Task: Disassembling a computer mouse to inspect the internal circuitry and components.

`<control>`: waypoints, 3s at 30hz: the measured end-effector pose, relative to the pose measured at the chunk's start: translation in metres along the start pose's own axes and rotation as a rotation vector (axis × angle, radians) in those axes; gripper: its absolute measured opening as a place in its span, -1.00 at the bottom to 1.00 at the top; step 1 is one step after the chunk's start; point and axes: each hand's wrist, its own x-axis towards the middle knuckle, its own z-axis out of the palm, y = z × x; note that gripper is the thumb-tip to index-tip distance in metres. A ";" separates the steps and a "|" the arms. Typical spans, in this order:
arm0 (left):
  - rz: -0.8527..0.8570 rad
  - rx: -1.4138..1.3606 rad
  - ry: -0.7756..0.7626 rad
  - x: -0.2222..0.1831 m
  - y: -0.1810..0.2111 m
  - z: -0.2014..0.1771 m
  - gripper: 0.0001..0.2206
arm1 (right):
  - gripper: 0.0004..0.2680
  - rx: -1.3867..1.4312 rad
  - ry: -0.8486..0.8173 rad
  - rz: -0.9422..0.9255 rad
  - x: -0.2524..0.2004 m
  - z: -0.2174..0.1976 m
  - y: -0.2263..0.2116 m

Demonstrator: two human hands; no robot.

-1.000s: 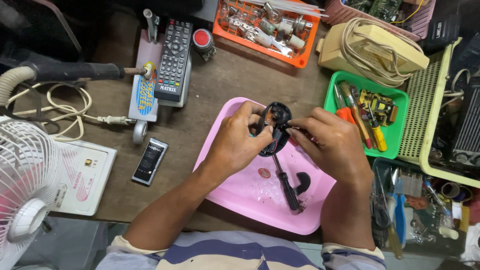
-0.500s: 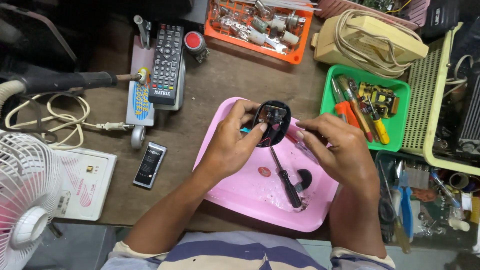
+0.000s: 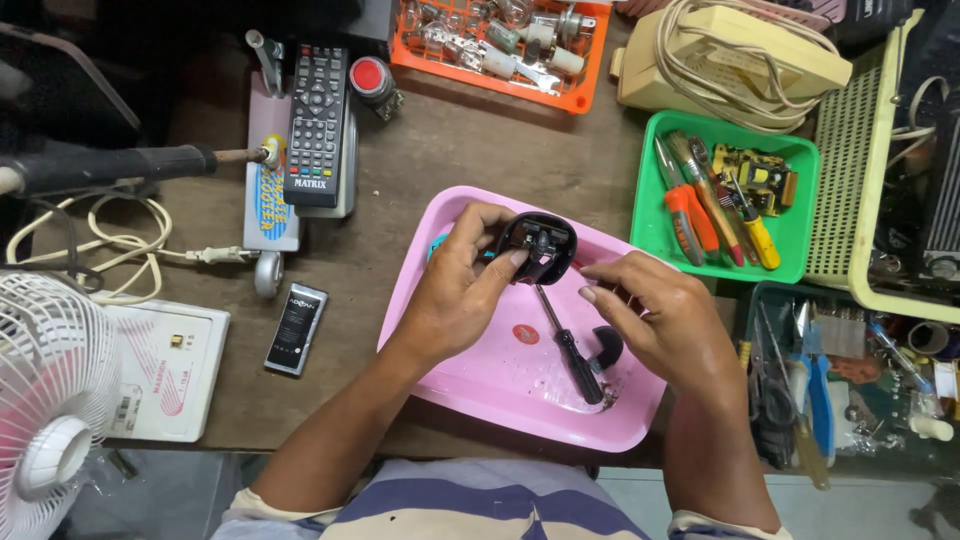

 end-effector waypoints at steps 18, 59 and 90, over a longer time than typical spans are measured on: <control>-0.215 -0.063 0.028 -0.005 0.007 -0.005 -0.34 | -0.83 -0.470 -0.287 0.369 -0.057 0.028 -0.012; -0.569 -0.466 0.016 -0.003 -0.001 -0.005 -0.64 | -0.69 -0.498 -0.373 0.647 -0.063 0.065 0.000; -0.321 -0.211 0.014 -0.007 -0.023 -0.013 -0.45 | -0.81 -0.712 0.150 0.153 -0.055 0.039 0.042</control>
